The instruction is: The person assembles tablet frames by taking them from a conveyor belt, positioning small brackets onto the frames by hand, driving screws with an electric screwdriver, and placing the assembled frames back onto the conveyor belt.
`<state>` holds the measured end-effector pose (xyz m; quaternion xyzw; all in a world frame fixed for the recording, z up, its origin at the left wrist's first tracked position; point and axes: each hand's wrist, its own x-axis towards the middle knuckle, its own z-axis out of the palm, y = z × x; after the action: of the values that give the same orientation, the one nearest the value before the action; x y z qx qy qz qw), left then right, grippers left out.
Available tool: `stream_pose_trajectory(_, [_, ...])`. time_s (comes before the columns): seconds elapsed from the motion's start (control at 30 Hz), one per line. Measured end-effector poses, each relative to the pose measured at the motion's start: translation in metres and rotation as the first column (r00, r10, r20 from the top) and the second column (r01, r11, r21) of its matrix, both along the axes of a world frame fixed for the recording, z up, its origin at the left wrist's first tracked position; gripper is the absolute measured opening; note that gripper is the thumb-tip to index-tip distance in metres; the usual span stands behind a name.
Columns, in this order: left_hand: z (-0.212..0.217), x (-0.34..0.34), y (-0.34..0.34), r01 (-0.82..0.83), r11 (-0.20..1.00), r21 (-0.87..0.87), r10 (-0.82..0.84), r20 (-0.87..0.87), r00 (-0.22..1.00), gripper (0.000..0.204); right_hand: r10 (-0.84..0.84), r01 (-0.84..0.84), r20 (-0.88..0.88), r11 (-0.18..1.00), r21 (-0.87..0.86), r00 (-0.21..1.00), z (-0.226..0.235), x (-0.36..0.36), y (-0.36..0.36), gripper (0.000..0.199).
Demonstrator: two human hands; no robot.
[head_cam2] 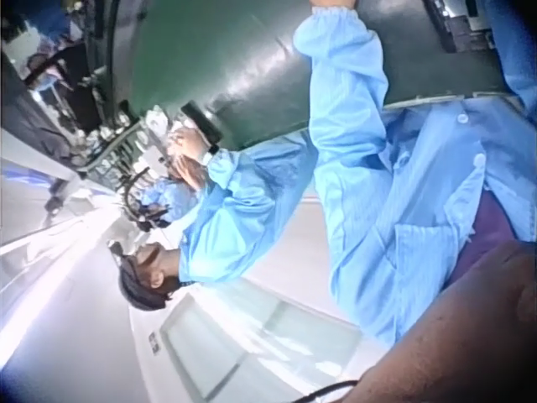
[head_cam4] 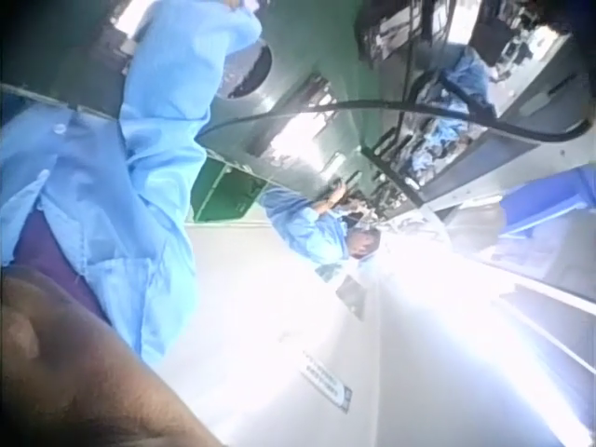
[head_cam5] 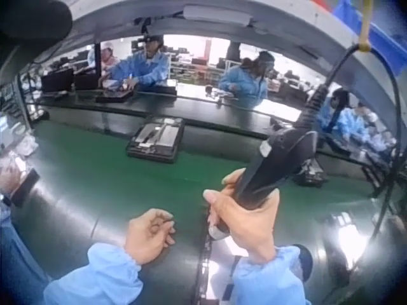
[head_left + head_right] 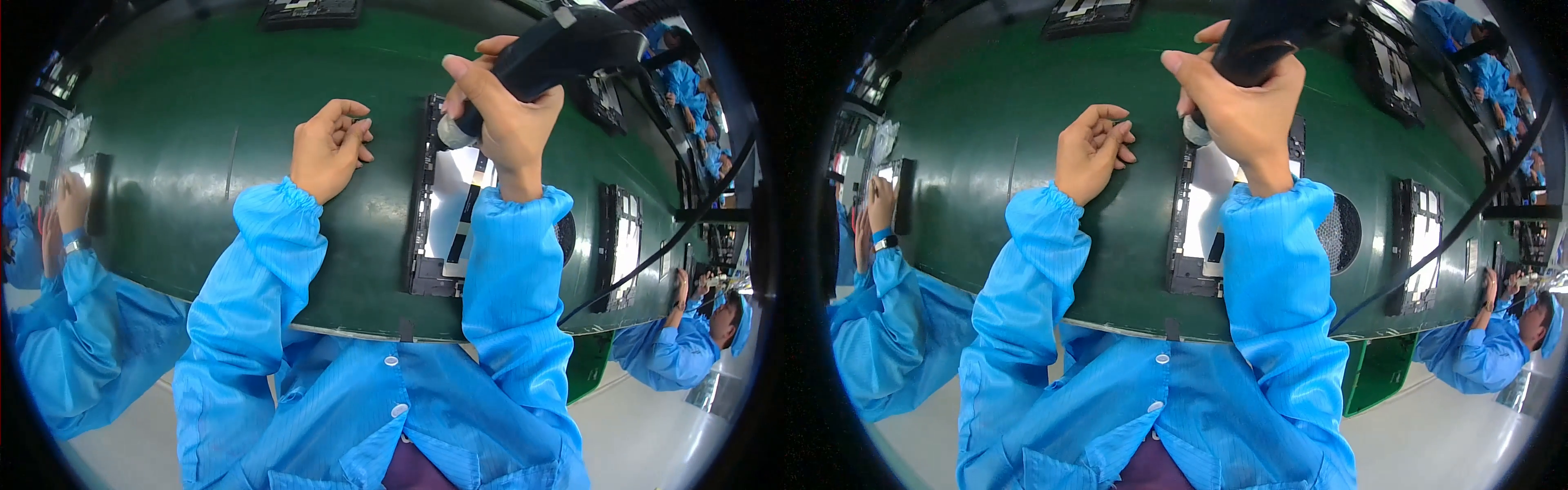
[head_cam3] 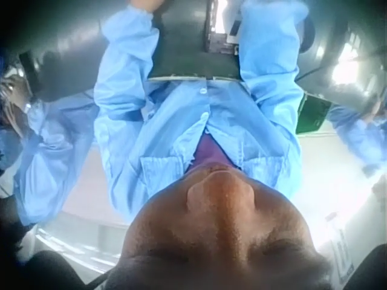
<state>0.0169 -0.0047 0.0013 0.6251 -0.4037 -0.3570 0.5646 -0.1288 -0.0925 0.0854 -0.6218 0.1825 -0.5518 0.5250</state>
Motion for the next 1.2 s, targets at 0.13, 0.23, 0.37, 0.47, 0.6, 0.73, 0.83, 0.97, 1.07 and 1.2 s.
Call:
stream_pose_trajectory(0.13, [-0.002, 0.002, 0.000, 0.030, 0.999, 0.024, -0.031, 0.041, 0.999, 0.016, -0.007, 0.007, -0.019, 1.000, -0.014, 1.000, -0.003, 0.001, -0.003, 0.022])
stream_pose_trajectory(0.23, [-0.003, 0.003, 0.000, 0.033, 0.999, -0.008, -0.033, 0.059, 0.998, 0.016, -0.006, 0.005, -0.030, 1.000, -0.025, 1.000, -0.005, 0.002, -0.004, 0.022])
stream_pose_trajectory(0.37, [-0.002, 0.002, 0.000, 0.032, 0.999, -0.021, -0.030, 0.091, 0.995, 0.016, 0.000, 0.000, -0.019, 1.000, -0.021, 1.000, -0.006, 0.003, -0.005, 0.021])
stream_pose_trajectory(0.47, [-0.003, 0.001, 0.000, 0.017, 0.999, -0.030, -0.015, 0.094, 0.995, 0.017, 0.011, -0.011, -0.030, 1.000, -0.010, 1.000, -0.006, 0.004, -0.004, 0.020])
stream_pose_trajectory(0.6, [-0.006, 0.002, 0.001, 0.002, 0.999, -0.038, 0.001, 0.089, 0.996, 0.019, 0.018, -0.020, -0.053, 0.999, -0.043, 0.998, -0.005, 0.008, 0.005, 0.018])
stream_pose_trajectory(0.73, [-0.007, 0.003, 0.001, 0.007, 0.998, -0.060, -0.001, 0.093, 0.996, 0.020, 0.022, -0.024, -0.042, 0.998, -0.055, 0.999, -0.007, 0.008, 0.006, 0.017])
stream_pose_trajectory(0.83, [-0.005, 0.003, 0.002, 0.008, 0.998, -0.054, -0.002, 0.099, 0.995, 0.021, 0.034, -0.037, -0.049, 0.998, -0.051, 0.998, -0.009, 0.008, 0.006, 0.017])
stream_pose_trajectory(0.97, [-0.005, 0.002, 0.002, 0.018, 0.999, -0.047, -0.013, 0.112, 0.994, 0.021, 0.031, -0.035, -0.100, 0.999, -0.039, 0.995, -0.008, 0.005, 0.008, 0.020])
stream_pose_trajectory(1.07, [-0.009, 0.003, 0.001, 0.027, 0.998, -0.056, -0.020, 0.124, 0.992, 0.021, -0.039, 0.038, -0.099, 0.999, -0.016, 0.994, -0.004, 0.002, 0.009, 0.021])
stream_pose_trajectory(1.2, [-0.012, 0.010, 0.003, 0.012, 0.988, -0.157, 0.011, 0.149, 0.989, 0.023, -0.089, 0.096, 0.053, 0.985, -0.143, 0.995, 0.019, -0.024, 0.014, 0.024])
